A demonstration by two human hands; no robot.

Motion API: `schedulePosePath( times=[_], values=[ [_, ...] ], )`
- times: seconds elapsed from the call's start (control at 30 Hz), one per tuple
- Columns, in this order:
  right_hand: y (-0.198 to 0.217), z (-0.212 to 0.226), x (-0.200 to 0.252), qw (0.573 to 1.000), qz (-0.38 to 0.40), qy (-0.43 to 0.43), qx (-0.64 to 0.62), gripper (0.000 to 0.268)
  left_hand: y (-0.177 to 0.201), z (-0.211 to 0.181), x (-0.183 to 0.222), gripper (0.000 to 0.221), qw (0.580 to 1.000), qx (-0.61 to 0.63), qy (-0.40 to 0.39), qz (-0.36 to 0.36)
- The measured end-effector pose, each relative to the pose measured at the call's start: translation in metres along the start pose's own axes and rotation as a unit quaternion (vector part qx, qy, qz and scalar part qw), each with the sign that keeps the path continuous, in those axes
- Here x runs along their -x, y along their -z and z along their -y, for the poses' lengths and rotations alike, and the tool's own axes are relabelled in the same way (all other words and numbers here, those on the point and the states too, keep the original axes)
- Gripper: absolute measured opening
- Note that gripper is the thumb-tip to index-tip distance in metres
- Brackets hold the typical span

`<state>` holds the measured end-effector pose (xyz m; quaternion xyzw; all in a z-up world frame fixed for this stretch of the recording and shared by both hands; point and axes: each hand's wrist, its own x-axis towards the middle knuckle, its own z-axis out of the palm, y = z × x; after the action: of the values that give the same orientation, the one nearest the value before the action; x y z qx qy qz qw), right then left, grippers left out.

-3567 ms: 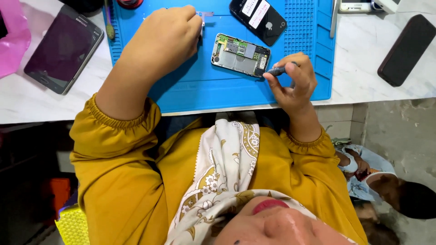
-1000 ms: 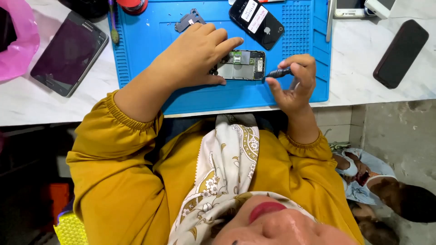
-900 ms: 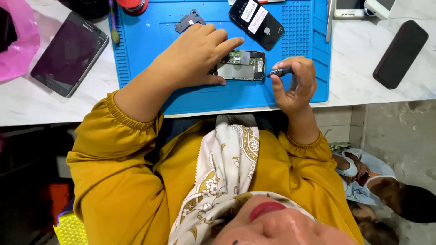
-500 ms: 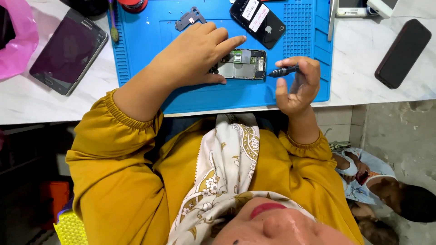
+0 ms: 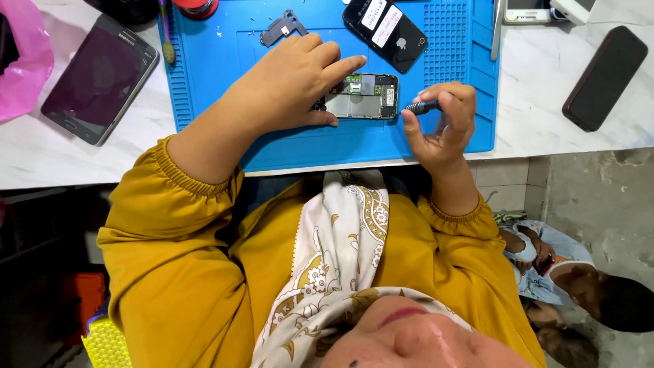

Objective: Disassembling a smartphone by removing internal screws and components using a precision screwdriver on a repair mat.

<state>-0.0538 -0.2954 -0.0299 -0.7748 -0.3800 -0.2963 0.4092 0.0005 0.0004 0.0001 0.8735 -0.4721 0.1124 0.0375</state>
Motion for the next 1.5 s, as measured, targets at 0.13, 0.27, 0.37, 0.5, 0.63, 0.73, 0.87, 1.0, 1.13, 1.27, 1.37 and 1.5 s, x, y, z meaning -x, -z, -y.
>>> schedulePosePath(
  times=[0.13, 0.27, 0.37, 0.5, 0.63, 0.73, 0.87, 1.0, 1.13, 1.27, 1.37, 1.5],
  values=[
    [-0.002, 0.003, 0.000, 0.995, 0.006, -0.021, -0.100, 0.064, 0.000, -0.001, 0.000, 0.102, 1.000, -0.014, 0.000, 0.002],
    [0.001, 0.002, -0.003, 1.000, 0.005, 0.012, -0.007, 0.064, -0.001, 0.000, 0.000, 0.103, 1.000, -0.005, -0.001, -0.002],
    [-0.001, 0.002, 0.005, 0.998, -0.006, -0.015, -0.061, 0.063, -0.002, -0.001, 0.001, 0.103, 1.000, -0.009, -0.002, -0.003],
    [0.001, 0.000, -0.003, 0.999, 0.004, 0.026, 0.040, 0.066, 0.000, -0.001, 0.000, 0.101, 1.000, -0.011, 0.003, 0.007],
    [-0.002, 0.002, 0.004, 0.997, -0.005, -0.025, -0.068, 0.070, -0.004, 0.000, 0.001, 0.102, 1.000, -0.012, -0.004, -0.004],
    [-0.001, 0.002, 0.002, 0.993, -0.005, -0.031, -0.116, 0.063, -0.004, 0.000, 0.001, 0.103, 1.000, -0.013, -0.004, -0.009],
    [-0.001, 0.001, 0.005, 0.998, -0.008, -0.031, -0.055, 0.065, -0.001, -0.001, 0.001, 0.102, 1.000, -0.008, 0.001, 0.002],
    [0.001, 0.006, -0.006, 0.999, -0.003, -0.025, -0.046, 0.062, 0.002, -0.002, 0.001, 0.100, 1.000, -0.007, 0.006, 0.011],
    [0.000, 0.001, 0.007, 0.998, -0.017, -0.055, -0.031, 0.064, 0.000, -0.001, 0.001, 0.100, 1.000, -0.005, 0.004, 0.007],
    [-0.001, 0.004, 0.001, 0.993, -0.002, -0.060, -0.097, 0.064, 0.000, -0.001, 0.001, 0.099, 1.000, -0.008, 0.003, 0.006],
    [-0.002, 0.003, 0.008, 0.994, -0.005, -0.084, -0.067, 0.070, 0.002, -0.003, 0.002, 0.096, 1.000, -0.003, 0.008, 0.003],
    [-0.003, 0.002, 0.015, 0.990, -0.035, -0.100, -0.096, 0.070, 0.004, -0.006, 0.000, 0.079, 0.999, 0.014, 0.017, -0.041]
  ],
)
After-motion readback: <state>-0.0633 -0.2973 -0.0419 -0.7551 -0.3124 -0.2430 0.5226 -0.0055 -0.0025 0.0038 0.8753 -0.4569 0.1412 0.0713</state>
